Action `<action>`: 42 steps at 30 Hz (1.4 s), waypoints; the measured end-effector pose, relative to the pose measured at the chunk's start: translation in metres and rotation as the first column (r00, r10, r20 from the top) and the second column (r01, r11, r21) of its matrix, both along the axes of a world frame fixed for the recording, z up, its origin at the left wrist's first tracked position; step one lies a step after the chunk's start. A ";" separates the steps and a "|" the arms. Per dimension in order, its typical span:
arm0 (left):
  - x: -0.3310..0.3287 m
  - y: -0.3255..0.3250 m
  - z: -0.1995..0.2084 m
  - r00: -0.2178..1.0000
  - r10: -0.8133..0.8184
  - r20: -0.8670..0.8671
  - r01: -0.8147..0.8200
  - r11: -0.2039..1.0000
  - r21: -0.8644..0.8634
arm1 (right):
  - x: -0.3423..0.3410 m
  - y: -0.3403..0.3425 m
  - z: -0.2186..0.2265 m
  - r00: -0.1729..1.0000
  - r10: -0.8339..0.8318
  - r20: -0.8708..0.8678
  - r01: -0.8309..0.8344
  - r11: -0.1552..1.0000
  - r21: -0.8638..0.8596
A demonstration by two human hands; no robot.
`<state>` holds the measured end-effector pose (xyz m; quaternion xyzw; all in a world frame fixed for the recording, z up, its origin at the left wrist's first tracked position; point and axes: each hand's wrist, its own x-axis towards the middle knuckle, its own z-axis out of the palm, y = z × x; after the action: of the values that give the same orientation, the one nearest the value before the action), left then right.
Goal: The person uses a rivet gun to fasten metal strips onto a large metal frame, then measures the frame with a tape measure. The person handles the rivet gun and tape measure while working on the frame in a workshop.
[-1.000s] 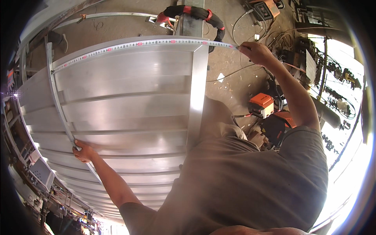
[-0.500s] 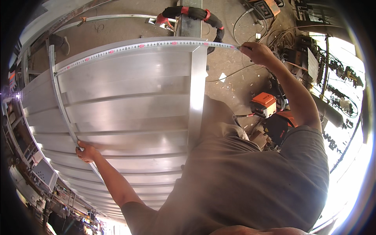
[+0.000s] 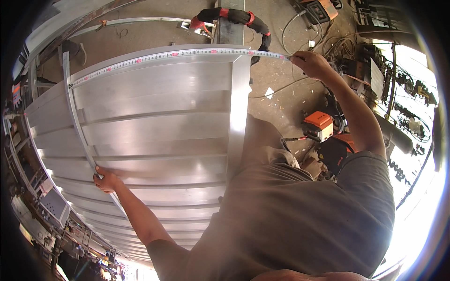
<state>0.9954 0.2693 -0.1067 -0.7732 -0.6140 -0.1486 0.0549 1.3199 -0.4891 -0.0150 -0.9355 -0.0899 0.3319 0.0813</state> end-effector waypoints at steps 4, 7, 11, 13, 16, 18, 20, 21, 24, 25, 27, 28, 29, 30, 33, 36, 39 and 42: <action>0.000 -0.001 -0.002 1.000 -0.009 -0.027 0.010 0.999 0.036 | -0.003 -0.012 -0.008 0.998 0.042 0.040 -0.045 0.996 0.079; -0.002 -0.001 -0.005 0.999 -0.044 0.005 0.044 0.999 0.029 | -0.003 -0.023 -0.014 0.981 0.187 0.041 -0.187 0.982 0.000; -0.008 -0.004 -0.007 0.996 -0.084 0.021 0.079 0.986 0.149 | -0.002 -0.023 -0.017 1.000 0.007 -0.029 -0.006 0.999 0.039; -0.008 -0.008 -0.009 0.989 -0.120 0.086 0.109 0.986 0.123 | -0.003 -0.022 -0.018 0.968 -0.240 -0.074 0.247 0.963 0.105; -0.005 -0.013 -0.009 0.993 -0.087 0.086 0.077 0.991 0.107 | -0.002 -0.023 -0.021 0.974 -0.219 -0.059 0.224 0.969 0.104; -0.004 -0.016 -0.006 0.988 -0.081 0.131 0.074 0.995 0.061 | -0.001 -0.027 -0.023 0.989 -0.142 -0.034 0.145 0.984 0.099; -0.003 -0.016 -0.004 0.995 -0.051 0.087 0.048 0.998 0.038 | 0.000 -0.034 -0.026 0.989 -0.143 -0.030 0.145 0.985 0.097; -0.003 -0.015 -0.003 0.994 -0.044 0.097 0.043 0.999 0.015 | -0.001 -0.038 -0.027 0.984 -0.168 -0.060 0.174 0.978 0.118; -0.004 -0.013 -0.002 0.998 -0.045 0.051 0.045 0.999 0.005 | -0.006 -0.053 -0.029 0.969 -0.219 -0.112 0.239 0.947 0.215; -0.004 -0.013 -0.002 0.997 -0.055 0.050 0.055 0.998 -0.003 | -0.009 -0.058 -0.030 0.968 -0.222 -0.118 0.243 0.948 0.207; -0.006 -0.015 0.000 0.995 -0.090 0.048 0.087 0.995 0.047 | -0.019 -0.067 -0.031 0.959 -0.246 -0.140 0.272 0.937 0.219; -0.008 -0.017 0.002 0.993 -0.111 0.045 0.106 0.989 0.107 | -0.023 -0.070 -0.030 0.963 -0.234 -0.131 0.258 0.942 0.214; -0.010 -0.021 0.004 0.996 -0.092 0.019 0.089 0.990 0.107 | -0.029 -0.072 -0.030 0.967 -0.225 -0.119 0.249 0.933 0.259; -0.014 -0.027 0.008 0.991 -0.127 0.046 0.120 0.984 0.134 | -0.036 -0.071 -0.030 0.971 -0.213 -0.106 0.235 0.923 0.304; -0.035 -0.064 0.027 0.972 -0.166 0.167 0.161 0.986 0.045 | -0.058 -0.052 -0.021 0.974 -0.170 -0.149 0.209 0.927 0.310; -0.062 -0.139 0.044 0.847 -0.224 0.482 0.302 0.949 -0.090 | -0.098 0.005 -0.010 0.976 -0.046 -0.215 0.124 0.922 0.367; -0.097 -0.266 0.066 0.764 0.170 0.622 0.365 0.680 -0.636 | -0.157 0.081 0.011 0.895 -0.082 -0.438 0.293 0.849 0.441; -0.113 -0.368 0.103 0.764 -0.166 0.623 0.630 0.401 -0.666 | -0.210 0.153 0.034 0.893 0.200 -0.404 0.047 0.850 0.525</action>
<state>0.8825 -0.0985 -0.0039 -0.7641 -0.3868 -0.0168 -0.5161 1.1096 -0.3362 0.0191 -0.7726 -0.1937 0.5024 0.3364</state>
